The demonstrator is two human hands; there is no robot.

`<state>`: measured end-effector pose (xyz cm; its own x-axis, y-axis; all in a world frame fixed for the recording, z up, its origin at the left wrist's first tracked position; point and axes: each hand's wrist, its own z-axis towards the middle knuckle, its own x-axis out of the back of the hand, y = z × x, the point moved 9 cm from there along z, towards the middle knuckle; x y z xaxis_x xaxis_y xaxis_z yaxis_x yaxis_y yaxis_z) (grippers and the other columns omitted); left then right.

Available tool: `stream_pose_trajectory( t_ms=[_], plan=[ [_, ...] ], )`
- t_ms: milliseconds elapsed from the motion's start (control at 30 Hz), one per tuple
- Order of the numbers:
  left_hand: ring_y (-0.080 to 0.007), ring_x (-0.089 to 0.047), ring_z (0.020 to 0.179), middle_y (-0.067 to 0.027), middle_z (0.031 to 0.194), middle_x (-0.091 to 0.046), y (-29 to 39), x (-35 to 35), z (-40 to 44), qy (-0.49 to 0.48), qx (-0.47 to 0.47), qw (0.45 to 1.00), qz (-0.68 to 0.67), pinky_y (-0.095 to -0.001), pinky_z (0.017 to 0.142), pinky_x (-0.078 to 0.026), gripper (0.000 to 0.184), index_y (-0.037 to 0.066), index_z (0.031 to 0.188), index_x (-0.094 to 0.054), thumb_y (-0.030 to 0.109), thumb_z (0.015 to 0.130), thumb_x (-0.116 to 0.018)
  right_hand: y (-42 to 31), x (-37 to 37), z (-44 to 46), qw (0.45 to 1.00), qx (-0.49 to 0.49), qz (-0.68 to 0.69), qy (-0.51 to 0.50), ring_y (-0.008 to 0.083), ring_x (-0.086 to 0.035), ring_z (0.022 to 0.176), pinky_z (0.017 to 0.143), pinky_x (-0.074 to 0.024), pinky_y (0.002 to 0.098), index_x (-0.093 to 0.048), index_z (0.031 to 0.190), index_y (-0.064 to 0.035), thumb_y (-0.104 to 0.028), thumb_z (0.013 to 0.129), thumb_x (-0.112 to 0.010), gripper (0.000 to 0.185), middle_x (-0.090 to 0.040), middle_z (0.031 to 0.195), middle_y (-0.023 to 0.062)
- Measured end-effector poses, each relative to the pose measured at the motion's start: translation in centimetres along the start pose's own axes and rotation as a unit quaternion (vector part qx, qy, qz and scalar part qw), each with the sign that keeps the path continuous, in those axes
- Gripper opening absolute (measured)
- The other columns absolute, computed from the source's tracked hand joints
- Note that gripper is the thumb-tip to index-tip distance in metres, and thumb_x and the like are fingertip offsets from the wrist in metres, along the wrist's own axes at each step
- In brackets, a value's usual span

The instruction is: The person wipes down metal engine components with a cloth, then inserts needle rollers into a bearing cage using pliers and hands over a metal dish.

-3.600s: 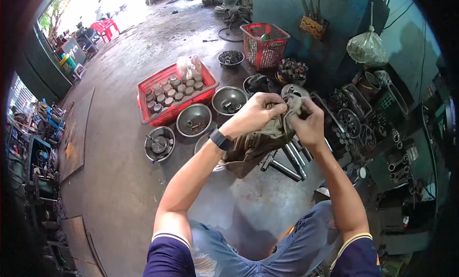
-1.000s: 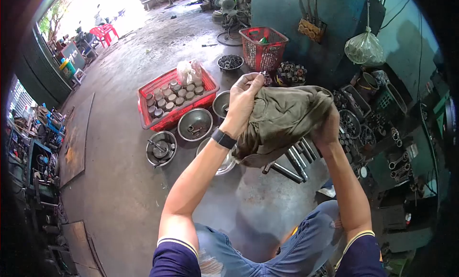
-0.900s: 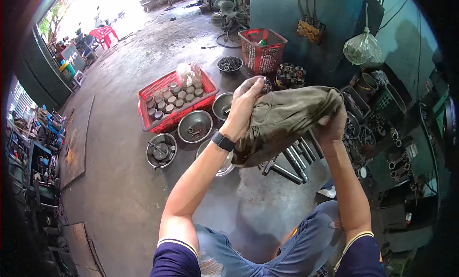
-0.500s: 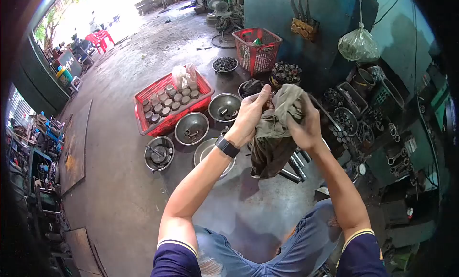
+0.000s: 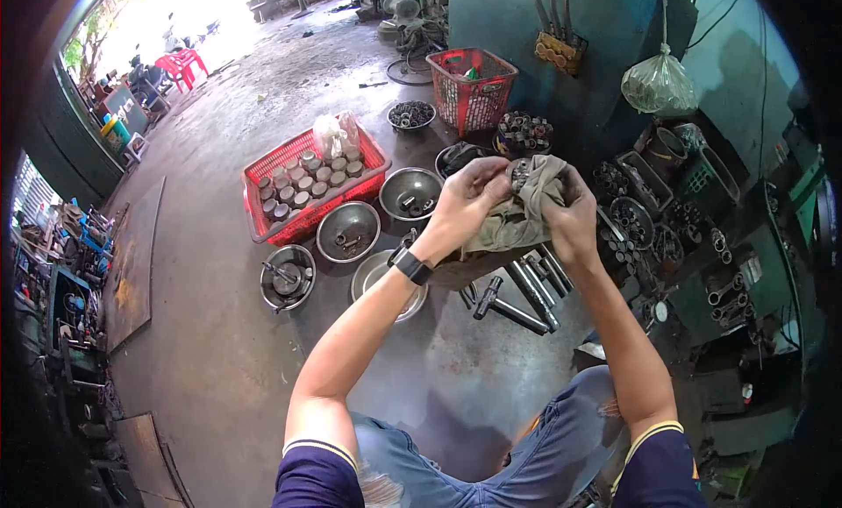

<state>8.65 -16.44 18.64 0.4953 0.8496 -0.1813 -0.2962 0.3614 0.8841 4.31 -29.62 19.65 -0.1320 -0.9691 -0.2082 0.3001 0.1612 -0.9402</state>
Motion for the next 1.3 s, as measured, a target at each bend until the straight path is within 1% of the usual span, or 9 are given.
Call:
stream_pose_trajectory(
  t_ms=[100,200,333,600,733,933,1100,1200,1300],
  plan=[
    [-0.0062,-0.053,0.09,-0.0029,0.099,-0.062,-0.2,0.0,0.0,-0.052,0.047,0.992,0.101,-0.0216,0.079,-0.044,0.034,-0.005,0.111,-0.058,0.023,0.094,-0.051,-1.9,-1.9,-1.1,0.986,0.119,-0.116,-0.03,0.0111,-0.057,0.093,0.084,-0.0451,0.0242,-0.054,0.106,0.0025,0.003,0.078,-0.061,0.03,-0.058,0.098,0.0043],
    [-0.0064,-0.054,0.082,-0.0032,0.098,-0.063,0.0,-0.2,-0.2,-0.025,0.05,0.994,0.097,-0.0222,0.074,-0.045,0.026,-0.002,0.107,-0.061,0.017,0.09,-0.056,-0.8,-0.8,-0.4,0.998,0.02,-0.055,-0.02,0.0115,-0.057,0.095,0.085,-0.0452,0.0249,-0.055,0.106,0.0024,0.002,0.079,-0.061,0.028,-0.059,0.1,0.005],
    [-0.0101,-0.053,0.071,-0.0047,0.1,-0.064,4.2,-1.1,-0.8,-0.002,-0.178,0.956,0.233,-0.0237,0.065,-0.043,0.038,0.003,0.106,-0.062,-0.005,0.069,-0.064,1.6,0.1,0.0,0.993,-0.069,0.096,-0.009,0.0118,-0.06,0.09,0.08,-0.0485,0.0238,-0.056,0.107,0.0025,0.0,0.079,-0.064,0.03,-0.061,0.1,0.0056],
    [-0.0061,-0.052,0.078,-0.003,0.095,-0.065,2.3,-0.3,-0.2,0.023,-0.071,0.978,0.194,-0.0218,0.07,-0.044,0.028,0.0,0.105,-0.063,0.005,0.077,-0.067,-0.9,0.2,0.1,0.999,0.038,-0.007,0.012,0.0124,-0.061,0.089,0.081,-0.0502,0.0242,-0.053,0.108,0.0025,0.007,0.078,-0.061,0.031,-0.062,0.099,0.0074],
    [-0.0065,-0.054,0.086,-0.0043,0.092,-0.065,-1.6,-0.5,-0.4,-0.035,0.13,0.989,0.058,-0.0235,0.076,-0.045,0.028,-0.008,0.104,-0.06,0.017,0.09,-0.058,-1.9,-1.2,-0.6,0.983,0.125,-0.13,-0.02,0.0112,-0.059,0.094,0.084,-0.0469,0.0243,-0.053,0.109,0.0027,0.008,0.076,-0.062,0.035,-0.061,0.101,0.0063],
    [-0.0142,-0.058,0.093,-0.0092,0.096,-0.063,3.5,-2.1,-0.9,-0.033,-0.202,0.923,0.325,-0.0286,0.08,-0.047,0.034,-0.001,0.115,-0.055,0.003,0.082,-0.061,2.0,0.8,0.2,0.997,-0.063,0.051,0.011,0.0112,-0.059,0.09,0.081,-0.0467,0.0232,-0.055,0.109,0.0005,0.0,0.08,-0.059,0.029,-0.06,0.1,0.0058],
    [-0.0085,-0.057,0.09,-0.0057,0.099,-0.064,-0.5,-0.6,0.0,-0.052,0.045,0.996,0.059,-0.0271,0.079,-0.047,0.034,-0.002,0.119,-0.054,0.012,0.088,-0.06,1.3,0.6,0.4,1.0,-0.023,0.018,0.008,0.012,-0.059,0.093,0.082,-0.0468,0.0246,-0.055,0.107,-0.0001,0.004,0.076,-0.064,0.033,-0.061,0.099,0.0058],
    [-0.0066,-0.056,0.086,-0.0048,0.095,-0.065,-1.7,0.1,0.0,-0.052,0.111,0.985,0.117,-0.0254,0.077,-0.047,0.034,-0.006,0.115,-0.055,0.017,0.09,-0.059,-0.5,-1.2,-0.5,0.987,0.106,-0.118,-0.02,0.0112,-0.058,0.093,0.083,-0.0462,0.0249,-0.055,0.105,0.0001,0.006,0.072,-0.066,0.035,-0.06,0.099,0.0056],
    [-0.0064,-0.053,0.078,-0.0041,0.091,-0.065,-0.3,-0.3,0.0,-0.033,0.031,0.988,0.147,-0.0237,0.071,-0.045,0.029,-0.002,0.112,-0.058,0.012,0.086,-0.061,0.4,-0.5,0.0,0.996,0.043,-0.064,-0.037,0.0101,-0.057,0.09,0.081,-0.0457,0.0241,-0.056,0.104,-0.0001,0.002,0.077,-0.062,0.028,-0.06,0.098,0.0038]
  ],
)
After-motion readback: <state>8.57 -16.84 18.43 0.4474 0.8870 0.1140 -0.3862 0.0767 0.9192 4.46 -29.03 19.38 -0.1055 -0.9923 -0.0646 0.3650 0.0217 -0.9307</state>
